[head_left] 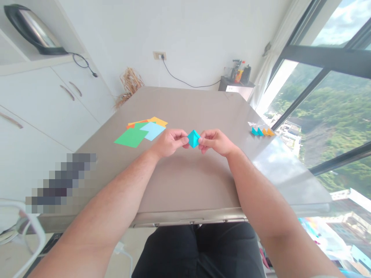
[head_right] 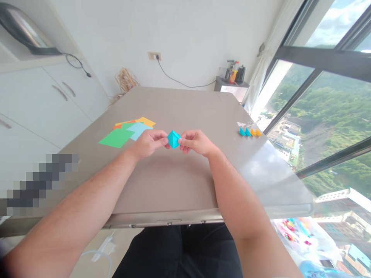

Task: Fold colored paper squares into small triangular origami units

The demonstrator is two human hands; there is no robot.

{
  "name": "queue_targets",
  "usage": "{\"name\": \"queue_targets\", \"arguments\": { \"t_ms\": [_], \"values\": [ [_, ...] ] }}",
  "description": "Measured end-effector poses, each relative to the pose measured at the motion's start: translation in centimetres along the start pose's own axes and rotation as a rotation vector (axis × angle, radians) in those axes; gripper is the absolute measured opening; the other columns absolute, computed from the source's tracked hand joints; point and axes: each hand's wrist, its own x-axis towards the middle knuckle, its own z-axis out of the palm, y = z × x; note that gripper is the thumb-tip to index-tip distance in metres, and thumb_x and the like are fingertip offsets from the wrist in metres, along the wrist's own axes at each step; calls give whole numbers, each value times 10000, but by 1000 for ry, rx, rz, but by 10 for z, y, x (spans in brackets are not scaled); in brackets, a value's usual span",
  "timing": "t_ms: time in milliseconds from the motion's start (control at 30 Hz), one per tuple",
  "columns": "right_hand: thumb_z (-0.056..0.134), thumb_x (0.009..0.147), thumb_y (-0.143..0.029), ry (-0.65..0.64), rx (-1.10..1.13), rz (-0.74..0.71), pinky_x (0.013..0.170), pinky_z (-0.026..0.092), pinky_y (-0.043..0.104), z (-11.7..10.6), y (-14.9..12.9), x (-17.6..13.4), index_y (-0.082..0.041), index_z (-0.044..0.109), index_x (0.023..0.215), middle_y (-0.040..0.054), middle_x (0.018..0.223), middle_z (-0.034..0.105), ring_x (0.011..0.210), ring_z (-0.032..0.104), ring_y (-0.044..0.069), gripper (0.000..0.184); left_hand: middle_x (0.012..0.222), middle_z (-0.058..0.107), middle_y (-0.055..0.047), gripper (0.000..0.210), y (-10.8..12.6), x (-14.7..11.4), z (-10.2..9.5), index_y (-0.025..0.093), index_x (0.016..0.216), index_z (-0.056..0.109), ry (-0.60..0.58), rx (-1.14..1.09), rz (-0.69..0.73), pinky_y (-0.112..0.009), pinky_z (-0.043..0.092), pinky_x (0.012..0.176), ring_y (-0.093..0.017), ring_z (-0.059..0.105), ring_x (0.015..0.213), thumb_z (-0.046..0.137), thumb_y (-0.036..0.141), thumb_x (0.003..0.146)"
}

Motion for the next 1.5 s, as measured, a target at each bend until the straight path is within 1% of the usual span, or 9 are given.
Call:
{"name": "queue_targets", "arguments": {
  "t_ms": [133,333,533,700,967,1167,1267,1367,1500],
  "values": [
    [809,778,-477,44,56,-44,647,566,315,-1,6,2,-172,693,728,33,719,720,613,672,157,329,710,742,-44,310,1,1,5,185,753,697,29,-11,-16,-306,542,679,-182,698,684,694,484,837],
    [794,764,-555,118,15,-43,604,532,292,4,7,4,-171,724,741,40,726,728,573,644,141,391,739,737,-41,341,-1,1,6,173,774,680,71,-36,-60,-290,524,693,-171,688,705,699,508,834],
    [821,735,-538,153,39,-60,596,513,287,7,6,4,-171,687,659,26,657,703,540,638,140,399,725,729,-35,326,-1,1,7,170,766,676,68,-91,-91,-289,517,703,-165,681,698,712,488,828],
    [800,761,-538,139,45,-62,568,505,284,10,8,5,-176,699,710,26,691,707,543,624,134,379,720,731,-39,311,-2,2,8,168,740,683,101,-44,-67,-292,517,690,-167,682,692,720,465,823],
    [823,730,-504,228,-14,-87,585,477,288,9,5,5,-180,697,689,5,644,673,535,601,125,350,761,764,-48,302,-3,2,7,172,788,727,153,-39,-97,-313,551,731,-189,723,737,750,473,808],
    [798,759,-475,285,-57,-79,600,473,299,9,8,6,-186,697,698,7,627,662,542,592,131,312,768,768,-53,295,-2,2,7,168,791,724,192,-42,-102,-324,561,728,-197,725,735,781,457,768],
    [784,767,-455,267,-87,-91,611,476,296,9,8,6,-188,694,695,4,630,652,578,592,135,291,753,761,-48,270,-1,3,8,170,766,708,191,-6,-103,-319,558,715,-197,718,730,769,433,763],
    [774,764,-444,290,-142,-91,581,459,284,12,6,7,-191,692,685,-10,607,599,577,551,125,278,720,742,-35,235,0,3,9,173,737,710,212,104,-94,-292,521,660,-182,686,688,755,403,753],
    [778,748,-458,371,-182,-146,575,467,290,19,3,9,-195,699,701,3,774,594,611,537,113,279,674,708,-11,199,1,2,13,175,708,718,226,219,-44,-257,460,599,-151,629,635,730,369,754]
  ]
}}
